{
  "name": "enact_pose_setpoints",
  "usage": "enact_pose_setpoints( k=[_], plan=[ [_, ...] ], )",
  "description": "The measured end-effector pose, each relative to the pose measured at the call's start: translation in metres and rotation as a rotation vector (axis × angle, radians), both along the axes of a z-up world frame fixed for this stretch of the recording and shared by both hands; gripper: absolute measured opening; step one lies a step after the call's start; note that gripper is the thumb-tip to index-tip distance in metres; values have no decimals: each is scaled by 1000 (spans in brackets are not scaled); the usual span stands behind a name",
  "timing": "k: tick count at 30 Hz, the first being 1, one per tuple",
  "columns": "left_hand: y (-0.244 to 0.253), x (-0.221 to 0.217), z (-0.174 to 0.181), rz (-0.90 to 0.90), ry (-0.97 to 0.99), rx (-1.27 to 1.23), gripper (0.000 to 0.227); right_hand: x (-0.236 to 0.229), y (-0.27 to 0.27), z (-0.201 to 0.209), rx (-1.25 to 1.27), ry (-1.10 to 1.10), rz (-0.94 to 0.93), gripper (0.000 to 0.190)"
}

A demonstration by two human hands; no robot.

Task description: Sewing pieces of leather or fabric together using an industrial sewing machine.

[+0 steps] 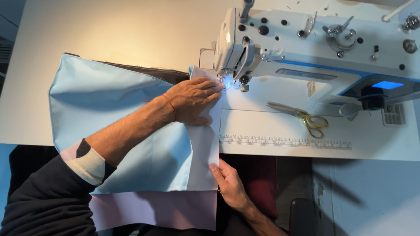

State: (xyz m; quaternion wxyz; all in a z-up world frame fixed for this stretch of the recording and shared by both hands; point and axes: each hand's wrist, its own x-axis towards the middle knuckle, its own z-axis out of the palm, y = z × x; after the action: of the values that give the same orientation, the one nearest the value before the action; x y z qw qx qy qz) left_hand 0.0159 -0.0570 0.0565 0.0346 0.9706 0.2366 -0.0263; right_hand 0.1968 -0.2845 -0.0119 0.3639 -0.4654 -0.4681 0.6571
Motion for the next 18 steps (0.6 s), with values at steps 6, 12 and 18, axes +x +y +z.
enact_pose_setpoints(
  k=[6, 12, 18],
  plan=[
    [2, -1, -6, -11, -5, -2, 94, 3, 1, -9, -39, 27, -4, 35],
    [4, 0, -5, 2, 11, -4, 94, 1, 4, -2, -25, 16, 1, 35],
    [5, -2, -9, -14, -28, 6, 94, 3, 4, -7, -39, 44, -11, 33]
  ],
)
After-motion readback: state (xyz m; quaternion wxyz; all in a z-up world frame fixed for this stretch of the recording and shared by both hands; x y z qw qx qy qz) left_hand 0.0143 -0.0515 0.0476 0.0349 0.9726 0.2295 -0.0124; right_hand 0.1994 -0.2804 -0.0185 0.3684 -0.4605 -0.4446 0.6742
